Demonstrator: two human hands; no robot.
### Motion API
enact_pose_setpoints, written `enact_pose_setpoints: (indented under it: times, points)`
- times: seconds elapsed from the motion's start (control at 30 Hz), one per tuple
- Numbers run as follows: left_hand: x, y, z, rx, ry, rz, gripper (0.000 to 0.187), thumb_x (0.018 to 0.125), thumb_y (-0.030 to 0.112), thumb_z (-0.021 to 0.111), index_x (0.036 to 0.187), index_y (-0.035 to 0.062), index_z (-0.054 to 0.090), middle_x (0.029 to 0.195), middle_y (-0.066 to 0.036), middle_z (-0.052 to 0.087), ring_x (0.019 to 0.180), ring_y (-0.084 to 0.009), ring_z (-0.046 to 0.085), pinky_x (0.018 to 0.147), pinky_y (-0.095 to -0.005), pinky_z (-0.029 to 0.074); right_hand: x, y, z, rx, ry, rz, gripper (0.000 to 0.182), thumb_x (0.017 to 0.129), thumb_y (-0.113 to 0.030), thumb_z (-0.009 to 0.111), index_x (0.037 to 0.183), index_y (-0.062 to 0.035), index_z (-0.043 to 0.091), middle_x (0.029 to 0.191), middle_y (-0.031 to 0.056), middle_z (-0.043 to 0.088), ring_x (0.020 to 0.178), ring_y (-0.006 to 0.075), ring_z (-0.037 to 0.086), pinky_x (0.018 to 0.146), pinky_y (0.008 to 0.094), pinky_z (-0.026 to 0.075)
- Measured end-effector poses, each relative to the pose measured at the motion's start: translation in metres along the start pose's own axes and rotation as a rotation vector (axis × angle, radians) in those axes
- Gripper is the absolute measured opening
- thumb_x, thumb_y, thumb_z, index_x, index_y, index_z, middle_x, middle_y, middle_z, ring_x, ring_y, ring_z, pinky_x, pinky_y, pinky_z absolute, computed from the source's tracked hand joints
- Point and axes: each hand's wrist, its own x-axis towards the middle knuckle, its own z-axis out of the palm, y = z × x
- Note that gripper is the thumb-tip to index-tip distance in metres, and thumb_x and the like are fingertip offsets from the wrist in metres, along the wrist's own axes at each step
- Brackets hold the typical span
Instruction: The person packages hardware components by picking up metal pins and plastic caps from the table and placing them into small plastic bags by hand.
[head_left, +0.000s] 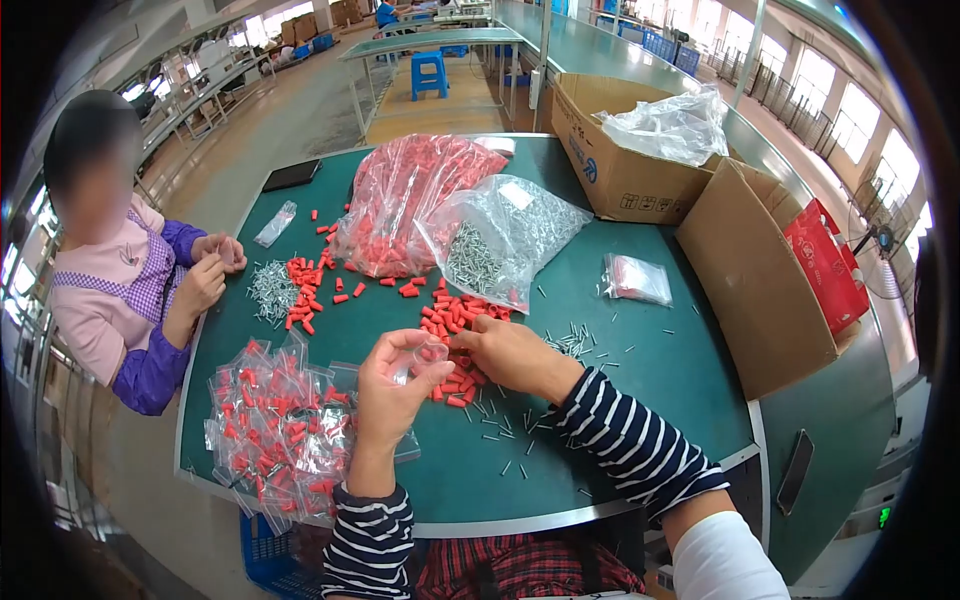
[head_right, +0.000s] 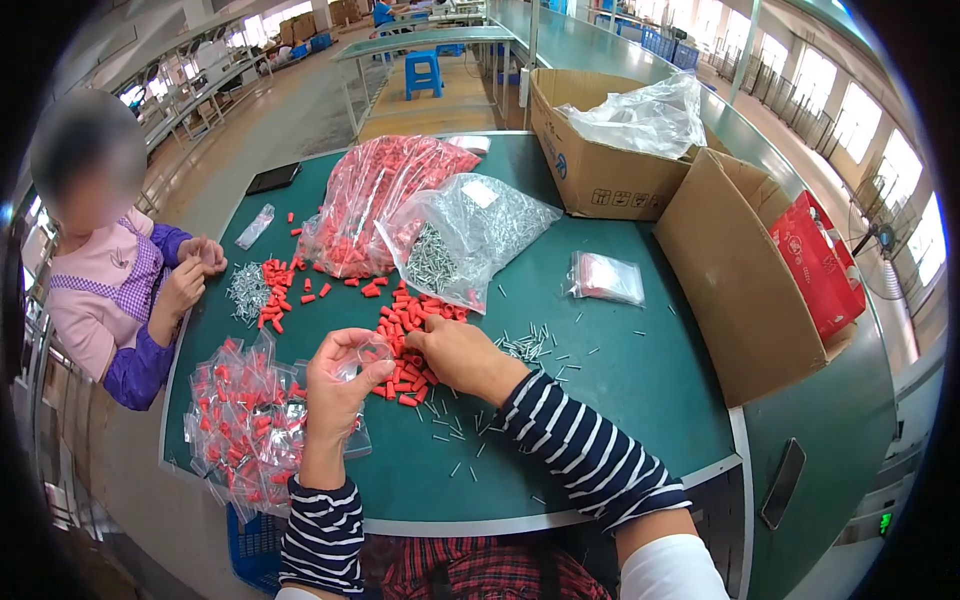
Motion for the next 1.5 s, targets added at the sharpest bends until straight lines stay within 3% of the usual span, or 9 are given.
enact_pose_setpoints:
  times: [0.33,0.43,0.63,0.73,0.97,1.07,1.27,1.37,1.5]
  points:
    - [-0.002,0.002,0.004,0.039,-0.049,-0.068,0.038,0.075,-0.002,0.077,0.107,0.0003,0.057,0.103,-0.007,0.065,0.091,-0.0123,0.063,0.08,-0.0256,0.051,-0.002,0.004,-0.022,-0.032,-0.172,0.138,0.021,0.074,-0.008,0.058,0.094,-0.0002,0.058,0.086,0.019,0.063,0.082,0.0368,0.062,0.071,0.0455,0.049]
    - [-0.004,0.0,0.007,0.044,-0.092,-0.057,0.039,0.075,-0.001,0.078,0.107,0.0001,0.057,0.103,-0.007,0.065,0.091,-0.0118,0.062,0.078,-0.0249,0.051,-0.009,0.012,-0.013,-0.006,-0.024,0.032,0.02,0.073,-0.008,0.06,0.092,-0.001,0.059,0.085,0.018,0.063,0.081,0.0363,0.062,0.07,0.0456,0.049]
    - [-0.006,0.0,0.009,0.087,-0.103,-0.029,0.039,0.074,0.0,0.079,0.107,0.0,0.057,0.103,-0.007,0.064,0.089,-0.0104,0.062,0.076,-0.0234,0.051,-0.016,0.01,-0.022,0.001,0.167,0.136,0.021,0.078,-0.009,0.062,0.097,-0.0004,0.061,0.094,0.0187,0.061,0.087,0.0367,0.062,0.075,0.0451,0.05]
    - [-0.006,-0.003,0.01,0.075,-0.11,-0.025,0.039,0.074,0.0,0.079,0.107,-0.0001,0.057,0.104,-0.007,0.064,0.089,-0.0101,0.061,0.076,-0.0231,0.051,-0.011,0.024,-0.013,0.001,0.113,-0.045,0.019,0.081,-0.007,0.062,0.099,-0.0011,0.065,0.094,0.0167,0.06,0.086,0.0353,0.062,0.076,0.0422,0.051]
    - [-0.008,-0.003,0.014,0.099,-0.176,-0.04,0.041,0.075,-0.001,0.078,0.111,-0.0007,0.057,0.1,-0.006,0.064,0.077,-0.0047,0.058,0.069,-0.021,0.05,-0.012,0.024,-0.017,0.009,0.002,0.011,0.015,0.083,-0.006,0.061,0.097,-0.0005,0.065,0.093,0.0163,0.063,0.087,0.0351,0.063,0.078,0.0411,0.051]
    - [-0.01,-0.007,0.015,0.081,-0.196,-0.118,0.044,0.074,-0.004,0.078,0.112,-0.0007,0.055,0.105,-0.007,0.063,0.092,-0.0108,0.062,0.08,-0.0247,0.052,-0.017,0.024,-0.028,0.149,0.09,-0.022,0.016,0.081,-0.004,0.064,0.097,-0.0001,0.064,0.089,0.0155,0.064,0.084,0.0334,0.063,0.076,0.0394,0.052]
    - [-0.009,-0.007,0.017,0.151,-0.214,-0.142,0.047,0.074,-0.002,0.079,0.114,0.0,0.054,0.104,-0.007,0.062,0.093,-0.0115,0.062,0.082,-0.0262,0.052,-0.03,-0.04,-0.085,0.189,0.143,-0.159,0.019,0.078,0.0,0.067,0.097,-0.0007,0.065,0.089,0.0146,0.062,0.084,0.0331,0.062,0.072,0.0379,0.052]
    - [-0.011,-0.014,0.019,0.039,-0.219,-0.051,0.046,0.076,0.0,0.079,0.114,-0.0005,0.054,0.095,-0.002,0.061,0.072,-0.0035,0.054,0.067,-0.0211,0.047,-0.029,-0.055,-0.084,0.085,0.066,-0.18,0.018,0.081,-0.004,0.066,0.098,-0.0009,0.065,0.093,0.0148,0.061,0.084,0.0334,0.062,0.073,0.0387,0.052]
    - [-0.011,-0.016,0.018,0.021,-0.24,-0.043,0.046,0.075,0.001,0.079,0.113,-0.0007,0.054,0.098,-0.003,0.061,0.075,-0.0043,0.054,0.068,-0.0216,0.047,-0.028,-0.058,-0.076,0.079,0.101,-0.227,0.027,0.082,-0.006,0.065,0.109,-0.0022,0.062,0.097,0.0149,0.06,0.087,0.0318,0.062,0.075,0.0383,0.052]
